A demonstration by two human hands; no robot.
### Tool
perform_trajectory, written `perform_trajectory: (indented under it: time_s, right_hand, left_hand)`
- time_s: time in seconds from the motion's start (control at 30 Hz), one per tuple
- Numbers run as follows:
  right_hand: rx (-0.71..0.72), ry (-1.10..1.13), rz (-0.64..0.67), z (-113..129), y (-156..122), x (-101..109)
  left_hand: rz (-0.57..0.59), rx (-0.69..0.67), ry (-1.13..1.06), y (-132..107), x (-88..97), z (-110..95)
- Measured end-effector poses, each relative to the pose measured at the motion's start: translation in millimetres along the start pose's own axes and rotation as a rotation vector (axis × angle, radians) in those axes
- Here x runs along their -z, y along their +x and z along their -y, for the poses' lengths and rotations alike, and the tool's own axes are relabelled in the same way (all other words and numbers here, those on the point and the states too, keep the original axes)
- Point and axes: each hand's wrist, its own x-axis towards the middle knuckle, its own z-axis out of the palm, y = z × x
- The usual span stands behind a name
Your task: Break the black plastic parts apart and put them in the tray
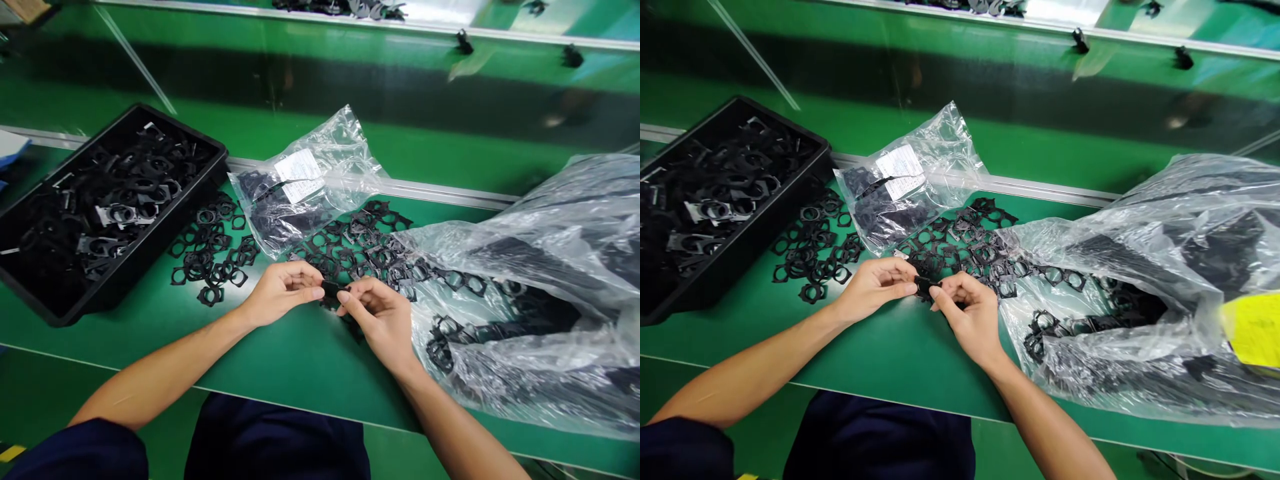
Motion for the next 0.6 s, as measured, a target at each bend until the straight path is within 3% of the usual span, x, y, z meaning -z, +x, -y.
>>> perform_trajectory:
  time_s: [0.23,0.47,0.6]
  right_hand:
    - [0.037,-0.036,0.006,0.9,-2.7,-1.0]
    - [0.098,-0.098,-0.008,-3.0,-2.8,-0.7]
    - [0.145,-0.157,-0.007,-3.1,-2.9,-0.7]
  left_hand:
    - [-0.025,0.082,-0.131,-0.5,-3.6,4.2]
    - [-0.044,0.081,-0.056,0.8,0.0,2.2]
    - [-0.022,0.125,-0.119,-0.1,-0.6,5.1]
